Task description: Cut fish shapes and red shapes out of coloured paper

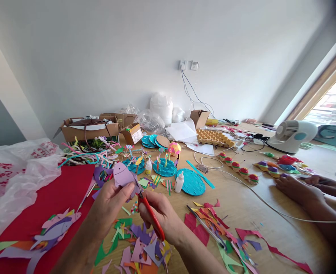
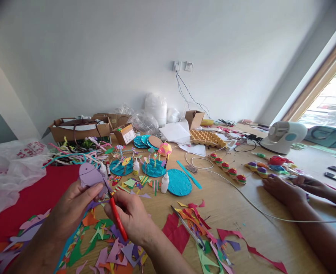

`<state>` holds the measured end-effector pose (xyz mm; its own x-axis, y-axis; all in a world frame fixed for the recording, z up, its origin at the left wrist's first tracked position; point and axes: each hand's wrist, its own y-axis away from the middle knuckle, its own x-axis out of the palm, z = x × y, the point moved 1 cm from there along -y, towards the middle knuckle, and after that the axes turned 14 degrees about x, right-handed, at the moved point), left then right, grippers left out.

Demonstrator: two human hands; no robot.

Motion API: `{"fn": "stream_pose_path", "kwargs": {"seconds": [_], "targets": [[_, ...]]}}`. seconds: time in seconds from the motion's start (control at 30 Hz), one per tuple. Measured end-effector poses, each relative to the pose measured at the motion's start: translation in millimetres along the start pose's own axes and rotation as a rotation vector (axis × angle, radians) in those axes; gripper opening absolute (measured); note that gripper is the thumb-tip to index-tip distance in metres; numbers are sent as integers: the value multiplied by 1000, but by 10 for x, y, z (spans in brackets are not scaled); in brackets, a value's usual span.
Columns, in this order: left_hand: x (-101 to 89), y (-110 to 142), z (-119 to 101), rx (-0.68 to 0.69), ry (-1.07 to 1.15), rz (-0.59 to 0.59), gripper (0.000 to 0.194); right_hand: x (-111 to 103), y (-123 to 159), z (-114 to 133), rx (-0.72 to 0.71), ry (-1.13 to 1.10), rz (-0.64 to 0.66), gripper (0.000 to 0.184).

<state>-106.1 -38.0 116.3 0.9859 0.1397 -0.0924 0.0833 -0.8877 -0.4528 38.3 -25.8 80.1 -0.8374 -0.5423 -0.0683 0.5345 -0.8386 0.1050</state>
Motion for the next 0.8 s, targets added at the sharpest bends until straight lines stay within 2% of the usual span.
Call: {"fn": "stream_pose_path", "kwargs": {"seconds": [0.17,0.43,0.8], "targets": [[9,-6,-17,30,-28,39,22,-13,15,-3,2,48,-24,25],[-3,36,107,-9,60,36,23,-18,49,35,-35,98,-71,35],[22,89,173,-99,93,-84,22,-4,59,17,-24,58,-100,37]]}}
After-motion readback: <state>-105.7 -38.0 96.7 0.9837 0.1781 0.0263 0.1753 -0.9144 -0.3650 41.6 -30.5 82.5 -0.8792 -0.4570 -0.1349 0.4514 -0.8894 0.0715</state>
